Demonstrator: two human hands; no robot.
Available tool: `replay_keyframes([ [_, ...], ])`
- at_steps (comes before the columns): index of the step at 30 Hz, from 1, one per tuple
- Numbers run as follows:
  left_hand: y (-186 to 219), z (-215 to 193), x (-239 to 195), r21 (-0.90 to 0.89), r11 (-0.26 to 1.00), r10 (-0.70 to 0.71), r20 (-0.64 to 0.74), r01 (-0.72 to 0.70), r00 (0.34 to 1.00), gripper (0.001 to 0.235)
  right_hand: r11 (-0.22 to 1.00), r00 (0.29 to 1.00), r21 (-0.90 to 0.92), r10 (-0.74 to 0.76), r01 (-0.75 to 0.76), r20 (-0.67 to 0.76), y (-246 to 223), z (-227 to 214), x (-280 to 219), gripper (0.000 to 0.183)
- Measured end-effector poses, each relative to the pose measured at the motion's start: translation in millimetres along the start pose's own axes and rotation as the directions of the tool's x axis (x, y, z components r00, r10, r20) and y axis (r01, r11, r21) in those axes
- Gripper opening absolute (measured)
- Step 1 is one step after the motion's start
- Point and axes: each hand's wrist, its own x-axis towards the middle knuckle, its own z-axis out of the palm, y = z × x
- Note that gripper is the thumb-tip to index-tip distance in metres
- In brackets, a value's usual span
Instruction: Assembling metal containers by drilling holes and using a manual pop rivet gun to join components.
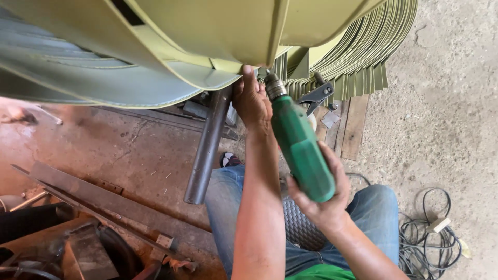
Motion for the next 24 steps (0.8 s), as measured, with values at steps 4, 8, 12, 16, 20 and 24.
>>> replay_keyframes([
  [4,6,-2,-5,0.068,0.998,0.011,0.006,-0.011,1.0,0.026,0.912,0.976,-0.355,-0.218,0.205,0.003,-6,12,7,0.079],
  [8,9,-1,-6,0.195,0.979,0.054,0.03,-0.059,0.998,0.024,0.832,0.945,-0.461,-0.324,0.308,0.047,-2,16,11,0.078],
  [12,0,-19,3,0.261,0.954,0.125,0.092,-0.145,0.988,0.027,0.837,0.938,-0.44,-0.344,0.326,0.04,2,19,12,0.077],
  [16,-6,-25,10,0.279,0.945,0.151,0.086,-0.17,0.985,0.033,0.828,0.936,-0.453,-0.351,0.33,0.04,2,17,15,0.077],
  [20,0,-16,3,0.291,0.944,0.152,0.041,-0.157,0.988,0.03,0.82,0.931,-0.457,-0.362,0.343,0.049,2,14,17,0.077],
  [24,-8,-24,6,0.23,0.966,0.118,0.011,-0.118,0.993,0.025,0.82,0.93,-0.457,-0.365,0.344,0.045,1,12,19,0.076],
])
